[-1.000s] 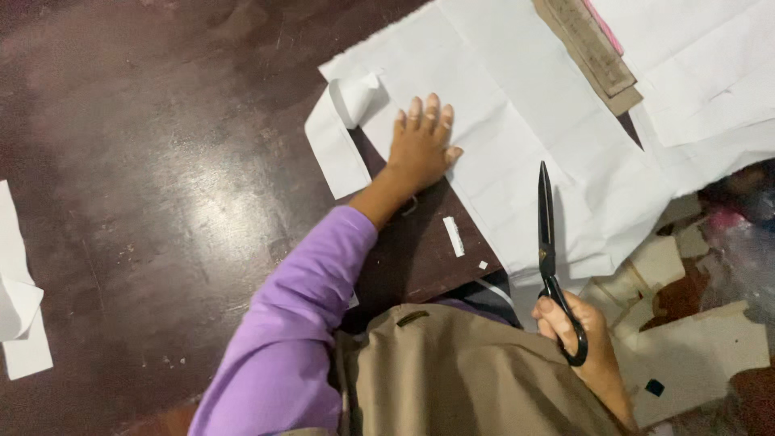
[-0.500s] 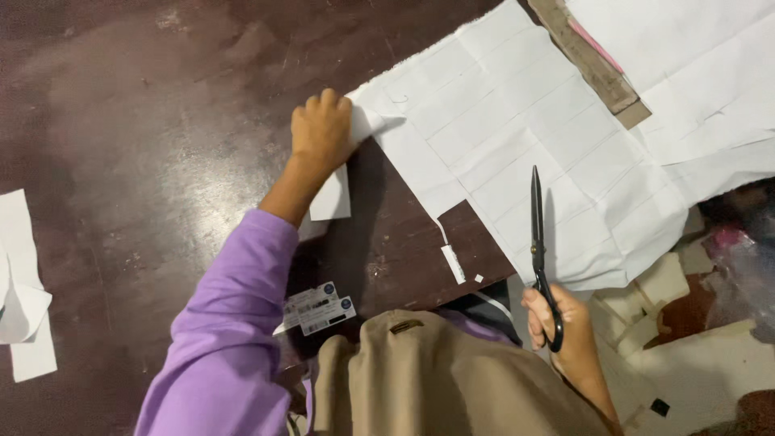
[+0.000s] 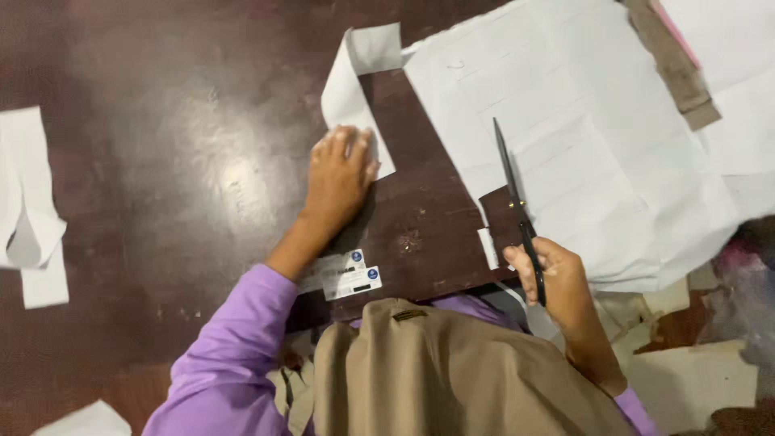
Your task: The person uses scissors to cut a large piece of white fabric along pre-drawn lines on a dark wooden table. They trim the edges and separate sections of the material, occasionally adjusting the fabric's position to continue cutting.
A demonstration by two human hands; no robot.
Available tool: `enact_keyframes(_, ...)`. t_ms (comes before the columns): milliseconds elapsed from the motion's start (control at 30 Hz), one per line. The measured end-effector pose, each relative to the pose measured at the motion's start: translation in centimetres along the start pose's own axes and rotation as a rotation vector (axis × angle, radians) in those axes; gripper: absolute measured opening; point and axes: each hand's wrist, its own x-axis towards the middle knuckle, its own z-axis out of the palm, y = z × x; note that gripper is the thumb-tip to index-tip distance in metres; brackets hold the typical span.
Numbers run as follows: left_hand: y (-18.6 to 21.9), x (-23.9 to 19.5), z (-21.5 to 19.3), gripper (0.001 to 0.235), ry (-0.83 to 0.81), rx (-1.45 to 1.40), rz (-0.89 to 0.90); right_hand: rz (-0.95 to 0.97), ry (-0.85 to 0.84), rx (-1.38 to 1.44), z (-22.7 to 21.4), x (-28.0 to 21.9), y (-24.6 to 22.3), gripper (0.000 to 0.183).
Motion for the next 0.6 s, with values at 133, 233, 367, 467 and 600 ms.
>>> enact_keyframes(133,4.7,-4.2,-1.0,0.041,-0.049,-0.090,-0.003,0.011,-0.089,-0.002,1.9,0.8,-0.5,0.023)
enact_keyframes(233,5.8,-2.9,-0.2,0.026,0.012,-0.227,-0.022,0.020,-0.092,-0.023,3.2,0.0,-3.0,0.025)
enact_keyframes(367,3.3,3.2,-0.2,0.058,0.009,-0.165,0.007,0.065,-0.111,-0.043,3.4,0.2,-1.9,0.023)
enact_keyframes(467,0.7,4.2,3.6,0.065,-0.370,-0.031,0.058,0.100,-0.123,-0.033,3.6,-0.6,-2.8,0.023)
enact_keyframes(600,-6.4,8.2,4.8,0.067,-0.263,0.154,0.167,0.360,0.010,0.015,3.8,-2.1,-4.2,0.010)
